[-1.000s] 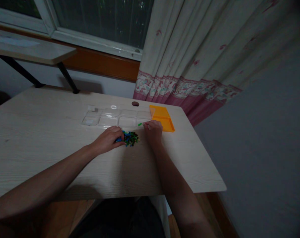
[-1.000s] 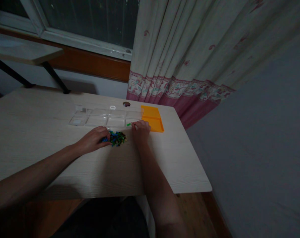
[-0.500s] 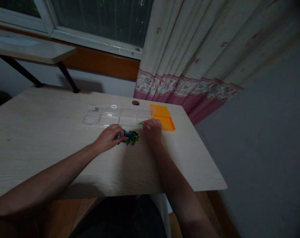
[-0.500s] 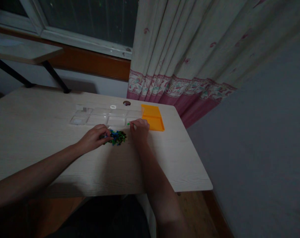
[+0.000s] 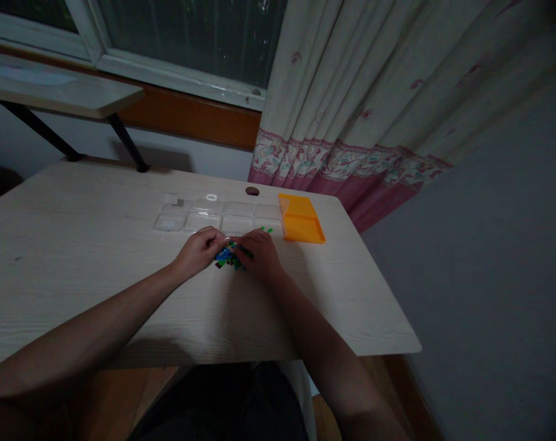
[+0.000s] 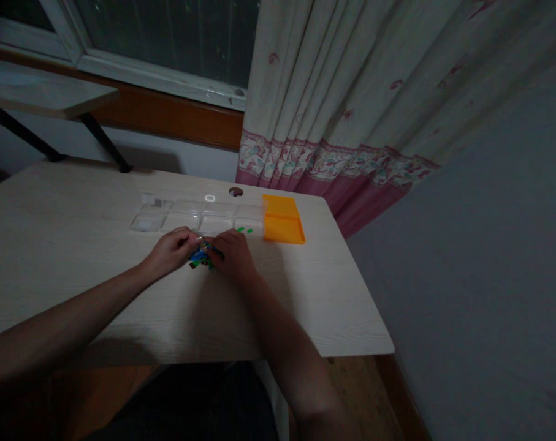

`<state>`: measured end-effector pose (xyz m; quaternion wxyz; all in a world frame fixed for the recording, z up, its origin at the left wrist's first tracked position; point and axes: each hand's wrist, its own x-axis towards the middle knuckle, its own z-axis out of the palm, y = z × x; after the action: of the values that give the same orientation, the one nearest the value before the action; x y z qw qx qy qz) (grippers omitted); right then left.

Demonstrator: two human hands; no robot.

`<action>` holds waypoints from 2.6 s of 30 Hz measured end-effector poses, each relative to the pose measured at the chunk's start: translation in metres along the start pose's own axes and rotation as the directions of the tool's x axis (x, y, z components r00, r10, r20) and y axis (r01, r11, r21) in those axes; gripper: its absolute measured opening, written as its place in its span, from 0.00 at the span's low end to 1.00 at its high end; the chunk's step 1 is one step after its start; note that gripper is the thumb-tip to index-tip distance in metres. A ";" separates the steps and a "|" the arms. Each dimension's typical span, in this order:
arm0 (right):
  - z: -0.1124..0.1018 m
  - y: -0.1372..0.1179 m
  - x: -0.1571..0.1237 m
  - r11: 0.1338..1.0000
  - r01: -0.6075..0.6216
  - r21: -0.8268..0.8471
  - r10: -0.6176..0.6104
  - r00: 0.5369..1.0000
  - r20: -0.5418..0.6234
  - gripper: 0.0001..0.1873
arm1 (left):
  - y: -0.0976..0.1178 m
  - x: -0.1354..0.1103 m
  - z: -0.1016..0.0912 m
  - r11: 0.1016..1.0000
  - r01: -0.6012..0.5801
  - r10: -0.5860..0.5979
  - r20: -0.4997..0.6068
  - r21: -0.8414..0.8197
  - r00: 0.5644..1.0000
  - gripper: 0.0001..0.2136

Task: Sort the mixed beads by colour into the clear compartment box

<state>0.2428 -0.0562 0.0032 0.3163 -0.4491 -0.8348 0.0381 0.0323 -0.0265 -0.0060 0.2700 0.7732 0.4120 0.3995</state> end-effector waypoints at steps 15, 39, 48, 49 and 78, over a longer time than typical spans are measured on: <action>0.004 -0.008 0.003 1.000 -0.001 0.014 0.000 1.000 0.030 0.07 | 0.006 -0.001 -0.001 0.999 -0.043 0.044 0.087 -0.013 0.995 0.21; -0.018 0.052 -0.004 0.861 -0.506 -0.050 0.454 0.810 -0.372 0.10 | 0.005 -0.003 -0.002 0.956 -0.276 0.246 0.236 0.100 0.940 0.09; -0.014 0.056 -0.008 0.822 -0.564 -0.075 0.492 0.770 -0.407 0.08 | -0.001 -0.006 0.000 0.933 -0.331 0.271 0.327 0.142 0.905 0.09; -0.014 0.055 -0.007 0.824 -0.560 -0.087 0.488 0.779 -0.394 0.08 | -0.001 -0.006 0.000 0.932 -0.333 0.273 0.329 0.144 0.904 0.09; -0.019 0.034 0.000 0.916 -0.371 -0.154 0.332 0.915 -0.230 0.11 | 0.008 -0.006 -0.002 0.915 -0.372 0.296 0.360 0.160 0.884 0.10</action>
<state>0.2782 -0.0403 0.0063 0.3408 -0.6227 -0.7036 -0.0323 0.0318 -0.0362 -0.0011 0.1726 0.9138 0.2633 0.2566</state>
